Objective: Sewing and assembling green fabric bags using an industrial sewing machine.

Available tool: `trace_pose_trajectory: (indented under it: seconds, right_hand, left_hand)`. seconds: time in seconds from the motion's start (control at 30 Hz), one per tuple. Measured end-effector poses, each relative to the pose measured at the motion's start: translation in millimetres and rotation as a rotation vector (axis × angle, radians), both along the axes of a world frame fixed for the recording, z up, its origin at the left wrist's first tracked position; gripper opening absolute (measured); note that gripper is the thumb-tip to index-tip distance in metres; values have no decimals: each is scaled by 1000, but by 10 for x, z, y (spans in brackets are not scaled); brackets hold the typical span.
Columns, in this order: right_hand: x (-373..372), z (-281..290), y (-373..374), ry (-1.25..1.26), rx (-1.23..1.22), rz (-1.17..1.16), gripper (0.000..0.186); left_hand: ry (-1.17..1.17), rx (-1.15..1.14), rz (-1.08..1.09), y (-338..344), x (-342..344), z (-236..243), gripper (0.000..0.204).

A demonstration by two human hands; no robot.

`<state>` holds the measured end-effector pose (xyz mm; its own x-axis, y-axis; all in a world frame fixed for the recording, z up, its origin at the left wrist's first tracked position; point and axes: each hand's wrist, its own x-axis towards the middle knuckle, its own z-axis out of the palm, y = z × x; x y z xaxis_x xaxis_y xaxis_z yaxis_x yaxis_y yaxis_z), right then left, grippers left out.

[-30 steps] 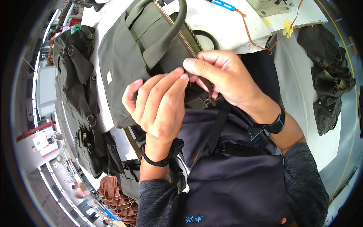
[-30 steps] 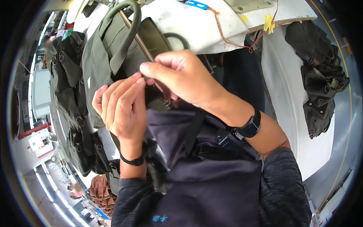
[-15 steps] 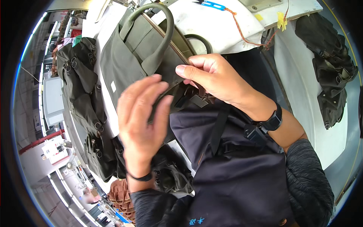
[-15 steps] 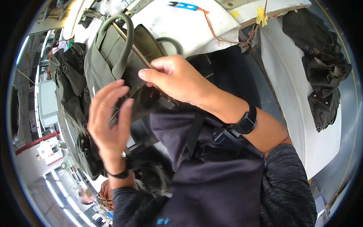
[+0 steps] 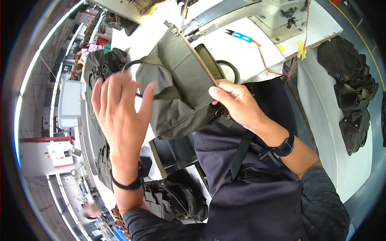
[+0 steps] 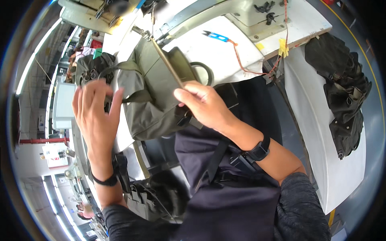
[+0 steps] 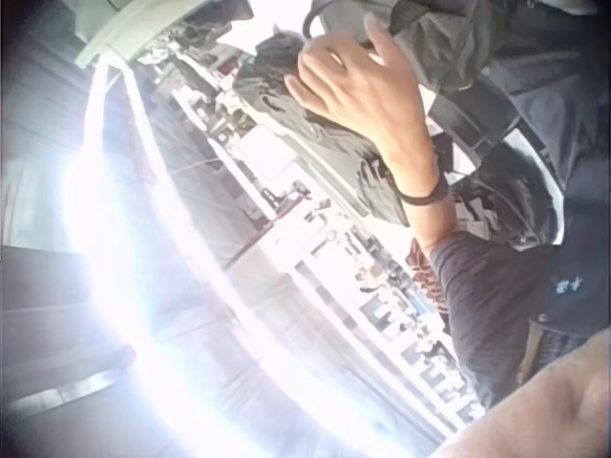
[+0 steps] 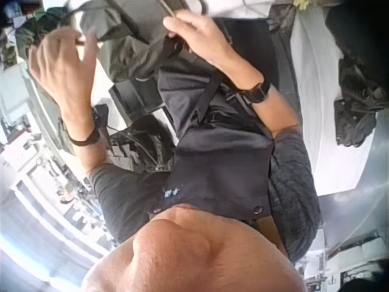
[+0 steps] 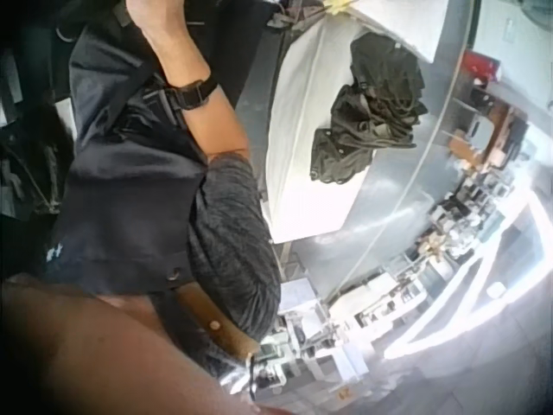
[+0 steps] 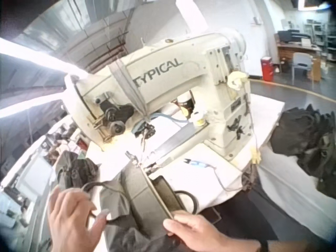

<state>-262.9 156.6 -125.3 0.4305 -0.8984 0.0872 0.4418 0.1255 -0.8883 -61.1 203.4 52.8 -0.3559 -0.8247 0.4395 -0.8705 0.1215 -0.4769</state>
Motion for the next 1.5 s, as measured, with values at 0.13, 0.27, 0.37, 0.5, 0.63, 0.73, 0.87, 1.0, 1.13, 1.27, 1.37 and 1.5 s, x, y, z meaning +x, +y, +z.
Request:
trace_pose_trajectory:
  seconds: [0.13, 0.27, 0.37, 0.5, 0.63, 0.73, 0.87, 1.0, 1.13, 1.27, 1.37, 1.5]
  right_hand:
    - [20, 80, 65, -105, -27, 67, 22]
    - [39, 174, 128, -524, 368, 174, 19]
    - [57, 190, 137, -475, 433, 186, 20]
    - [57, 189, 129, -394, 389, 144, 21]
    - [7, 229, 108, -301, 350, 148, 22]
    - [-42, 253, 77, -243, 306, 165, 23]
    - [-81, 228, 41, -155, 279, 176, 24]
    - [-112, 194, -9, -126, 231, 188, 26]
    - [-103, 150, -90, -140, 161, 205, 27]
    - [-40, 109, -213, -156, 129, 214, 27]
    - [-14, 107, -294, -135, 134, 205, 28]
    - [39, 121, -399, -133, 160, 188, 27]
  left_hand:
    - [145, 238, -131, -29, 34, -173, 22]
    - [375, 181, -156, -137, -334, -520, 38]
    - [328, 126, -129, -232, -504, -650, 46]
    - [376, 125, -80, -233, -551, -696, 44]
    - [416, 119, -30, -216, -526, -706, 44]
    - [422, 132, -2, -232, -533, -708, 47]
    - [438, 121, -4, -259, -565, -700, 47]
    - [445, 170, 35, -263, -596, -669, 51]
    - [438, 174, 55, -319, -603, -682, 51]
    - [473, 134, 53, -435, -551, -726, 46]
    - [455, 99, 41, -525, -525, -782, 47]
    - [466, 55, 41, -632, -507, -845, 46]
